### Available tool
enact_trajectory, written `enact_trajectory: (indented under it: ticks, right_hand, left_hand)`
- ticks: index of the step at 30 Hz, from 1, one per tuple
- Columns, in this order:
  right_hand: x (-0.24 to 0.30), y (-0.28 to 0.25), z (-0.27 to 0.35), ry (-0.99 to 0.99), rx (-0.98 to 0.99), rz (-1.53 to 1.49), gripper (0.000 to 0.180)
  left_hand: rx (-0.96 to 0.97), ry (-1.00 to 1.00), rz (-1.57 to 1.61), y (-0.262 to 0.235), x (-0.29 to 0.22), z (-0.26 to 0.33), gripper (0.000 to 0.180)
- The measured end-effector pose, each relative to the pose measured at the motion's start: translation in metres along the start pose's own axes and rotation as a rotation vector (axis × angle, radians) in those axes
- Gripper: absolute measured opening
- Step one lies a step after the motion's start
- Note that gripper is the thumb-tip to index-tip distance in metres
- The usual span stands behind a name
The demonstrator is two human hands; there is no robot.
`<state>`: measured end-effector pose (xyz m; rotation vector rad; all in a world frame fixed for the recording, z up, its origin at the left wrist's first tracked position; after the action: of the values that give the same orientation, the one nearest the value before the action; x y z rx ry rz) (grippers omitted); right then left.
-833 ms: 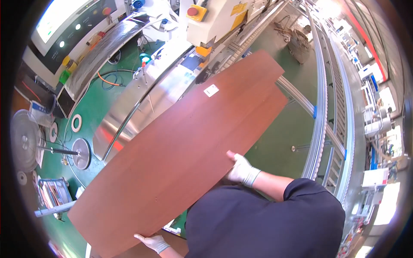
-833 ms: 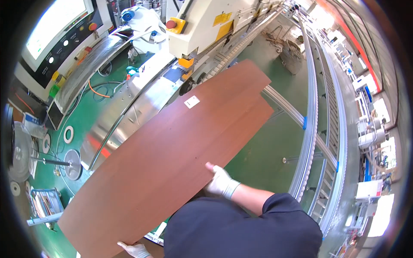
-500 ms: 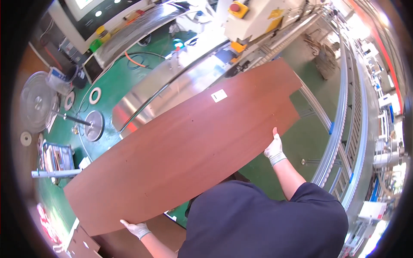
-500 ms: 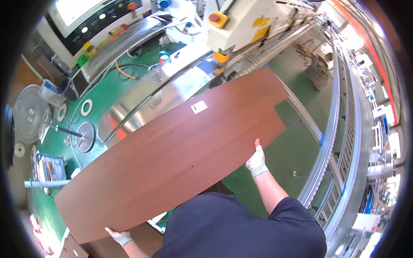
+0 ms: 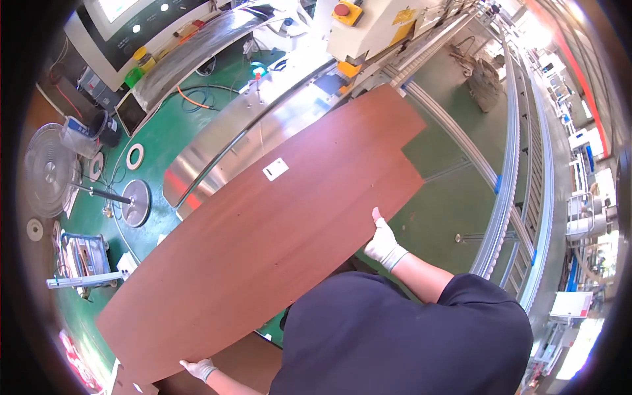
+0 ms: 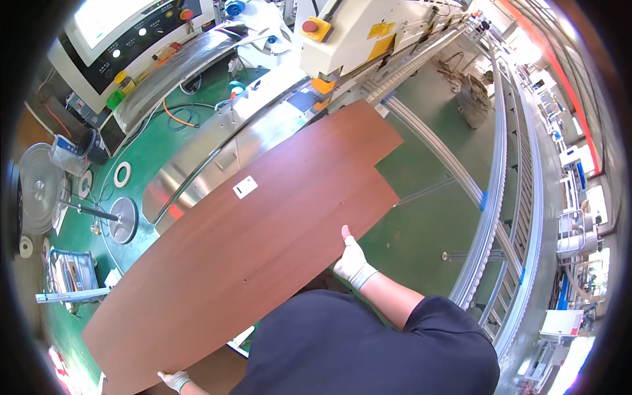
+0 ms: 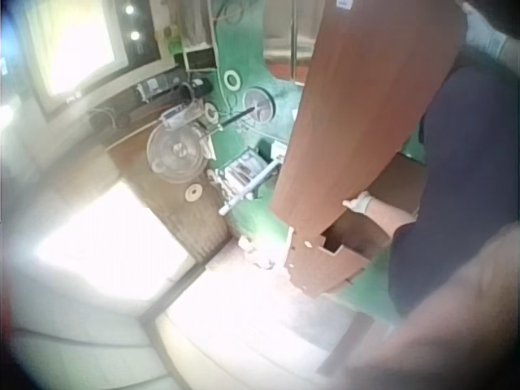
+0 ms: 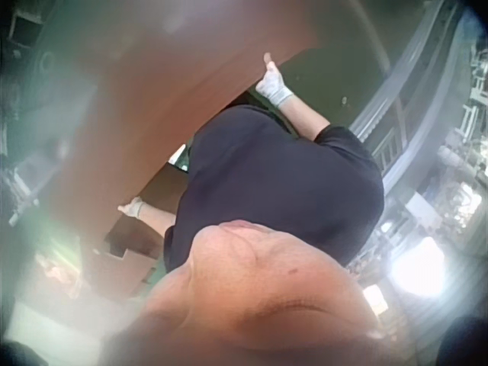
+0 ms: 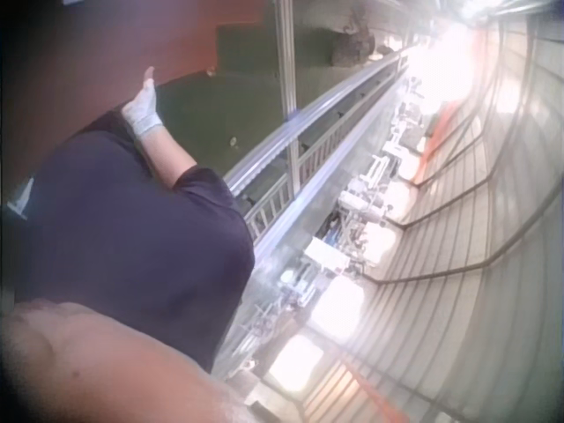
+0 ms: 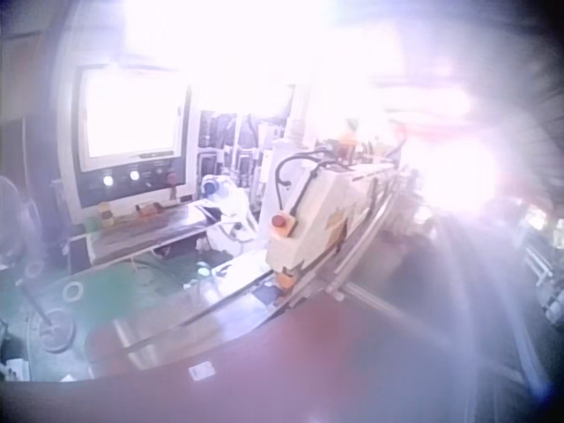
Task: The person picks up wood panels from a table and feeds them individually into a wood-processing machine.
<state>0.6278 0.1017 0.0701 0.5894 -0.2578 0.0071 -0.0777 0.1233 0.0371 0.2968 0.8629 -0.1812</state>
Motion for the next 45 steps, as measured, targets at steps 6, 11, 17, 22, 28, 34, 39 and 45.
enact_trajectory:
  ticks: [6,11,17,22,28,34,39,45]
  right_hand:
    - [0.008,0.018,0.002,-0.077,0.297,0.223,0.061]
    - [0.099,-0.032,-0.071,-0.173,0.076,0.358,0.069]
    - [0.079,-0.006,-0.045,-0.118,0.170,0.260,0.066]
    - [0.038,-0.009,-0.066,-0.250,0.113,0.176,0.055]
    - [-0.017,0.015,-0.012,-0.251,-0.080,0.248,0.047]
    - [-0.030,0.026,-0.019,-0.211,-0.003,0.241,0.046]
    - [-0.019,0.040,-0.059,-0.208,0.036,0.273,0.044]
    - [-0.020,0.069,-0.058,-0.249,0.049,0.136,0.042]
  left_hand:
    - [0.179,0.007,0.082,-0.045,0.002,0.013,0.065]
    - [-0.137,0.062,0.234,-0.070,0.005,0.015,0.056]
    - [0.071,0.067,0.207,-0.044,0.002,0.024,0.061]
    - [0.070,-0.005,-0.043,-0.113,-0.029,0.003,0.058]
    - [-0.306,0.085,-0.043,-0.127,-0.072,-0.050,0.053]
    - [-0.308,0.099,-0.074,-0.189,-0.085,-0.115,0.055]
    - [-0.352,0.162,-0.087,-0.185,-0.067,-0.079,0.039]
    - [-0.438,0.093,-0.111,-0.167,-0.095,-0.075,0.035]
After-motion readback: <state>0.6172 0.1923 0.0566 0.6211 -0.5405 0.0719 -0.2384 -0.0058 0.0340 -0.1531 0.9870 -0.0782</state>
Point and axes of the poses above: each hand's wrist, its own z-axis away from the middle knuckle, its own y-axis out of the palm, x = y × z, the point moved 2 cm from there along -z, towards the middle knuckle, and after that the axes turned 3 degrees about y, right-handed, at the moved point
